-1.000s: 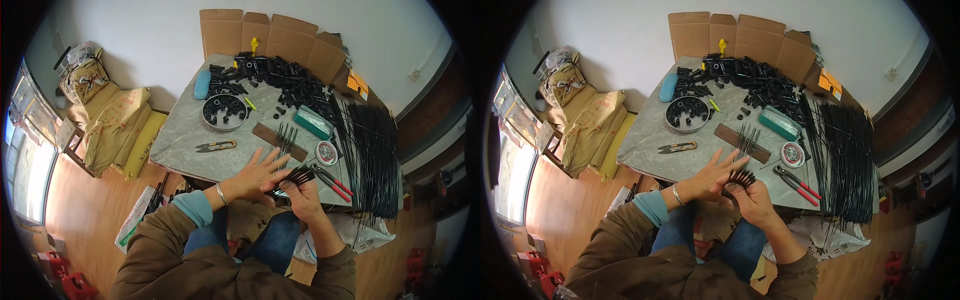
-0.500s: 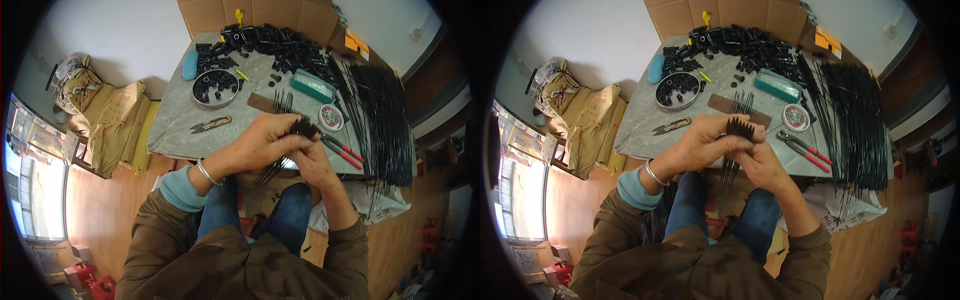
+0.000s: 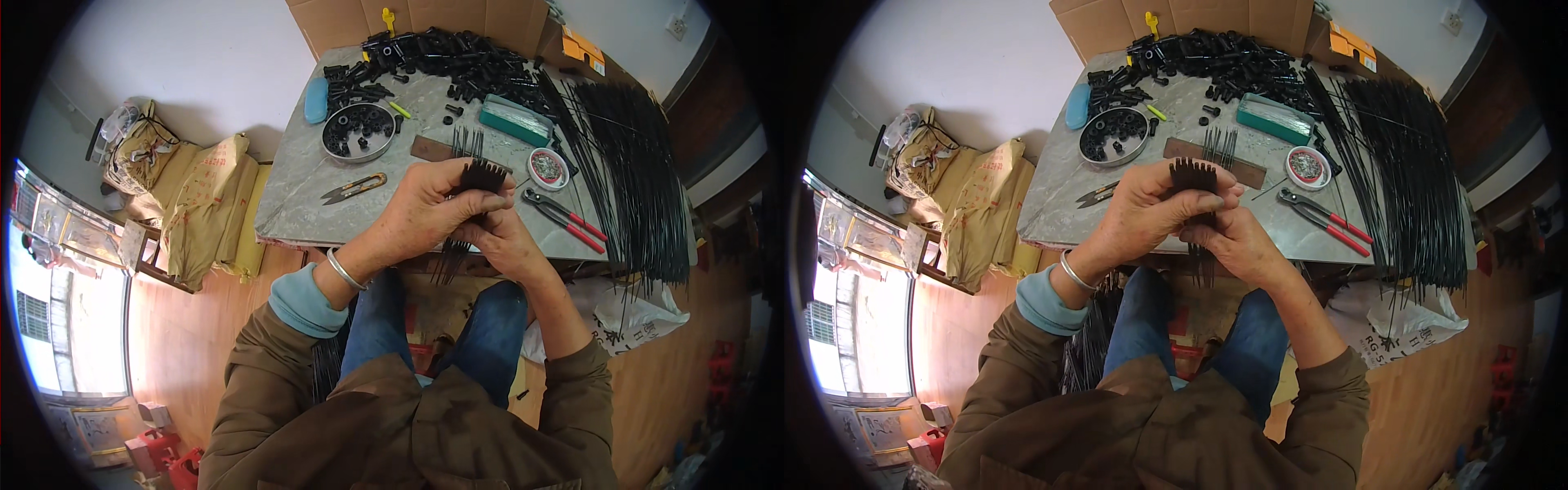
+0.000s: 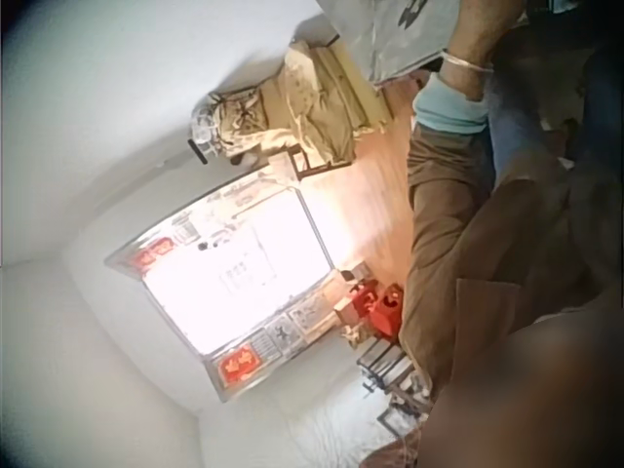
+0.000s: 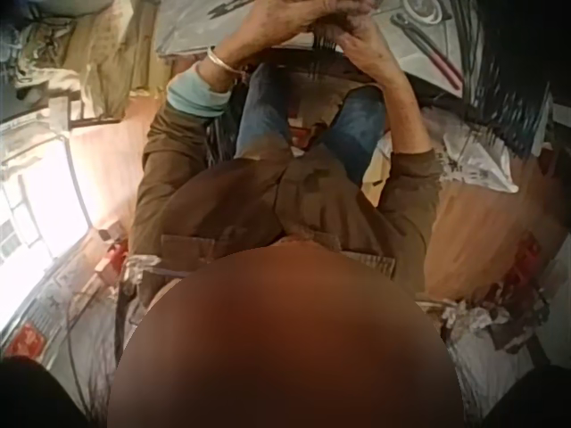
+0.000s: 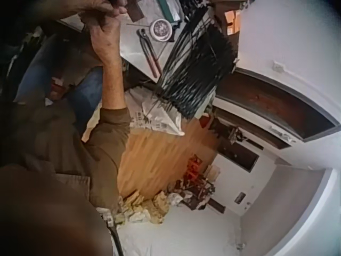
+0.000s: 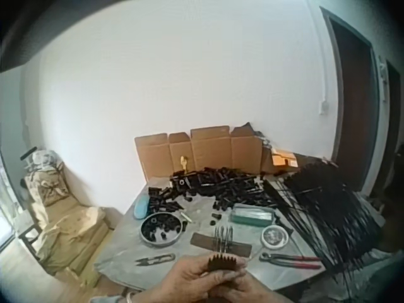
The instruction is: Measure, cut, and organize long black rods into bundles on a production table.
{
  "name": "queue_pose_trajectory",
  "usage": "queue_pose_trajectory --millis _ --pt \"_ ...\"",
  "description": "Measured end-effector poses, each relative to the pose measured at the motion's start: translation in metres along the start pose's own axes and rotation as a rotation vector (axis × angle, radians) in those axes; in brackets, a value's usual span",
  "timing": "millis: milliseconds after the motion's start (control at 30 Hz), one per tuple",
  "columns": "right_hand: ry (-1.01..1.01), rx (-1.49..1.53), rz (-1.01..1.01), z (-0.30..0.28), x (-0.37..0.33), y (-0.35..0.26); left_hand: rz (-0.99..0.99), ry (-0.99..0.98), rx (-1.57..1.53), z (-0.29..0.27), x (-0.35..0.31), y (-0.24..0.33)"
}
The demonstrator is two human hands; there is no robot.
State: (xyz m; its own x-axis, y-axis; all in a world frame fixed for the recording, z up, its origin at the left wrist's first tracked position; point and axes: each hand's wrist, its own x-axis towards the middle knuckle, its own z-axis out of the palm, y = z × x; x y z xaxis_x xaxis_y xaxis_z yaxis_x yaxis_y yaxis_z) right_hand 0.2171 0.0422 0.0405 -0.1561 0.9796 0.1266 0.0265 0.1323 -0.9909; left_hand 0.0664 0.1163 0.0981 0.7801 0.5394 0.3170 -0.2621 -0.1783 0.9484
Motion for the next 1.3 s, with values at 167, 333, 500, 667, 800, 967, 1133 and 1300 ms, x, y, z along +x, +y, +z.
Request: queue_pose_trajectory --millis 167,333,500,667,800,967,1133,1300 --pt "0.125 0.025 0.128 0.018 -0.009 0.005 0.048 0.122 -0.162 0.005 -0.003 0.0" --pt "0.317 0.044 0.011 0.033 -0.02 0.03 0.071 0.078 -0.069 0.008 0.002 -0.005" --pt "0.329 -0.021 -0.031 0.034 -0.021 0.03 0.062 0.062 -0.096 0.004 0.003 0.002" --pt "0.328 0.029 -0.061 0.032 -0.019 0.033 0.053 -0.018 -0.097 -0.003 0.003 0.006" --pt "0.31 0.085 -0.035 0.031 -0.017 0.034 0.025 -0.052 -0.103 -0.008 0.003 0.004" --pt "0.278 0.057 -0.026 0.031 -0.013 0.029 0.035 -0.049 -0.12 -0.007 0.005 0.001" --pt "0.215 0.011 0.038 0.029 -0.012 0.027 0.008 -0.067 -0.143 -0.005 0.001 -0.001" --pt "0.196 0.078 0.018 0.026 -0.011 0.025 0.011 -0.051 -0.224 -0.002 0.001 0.001"
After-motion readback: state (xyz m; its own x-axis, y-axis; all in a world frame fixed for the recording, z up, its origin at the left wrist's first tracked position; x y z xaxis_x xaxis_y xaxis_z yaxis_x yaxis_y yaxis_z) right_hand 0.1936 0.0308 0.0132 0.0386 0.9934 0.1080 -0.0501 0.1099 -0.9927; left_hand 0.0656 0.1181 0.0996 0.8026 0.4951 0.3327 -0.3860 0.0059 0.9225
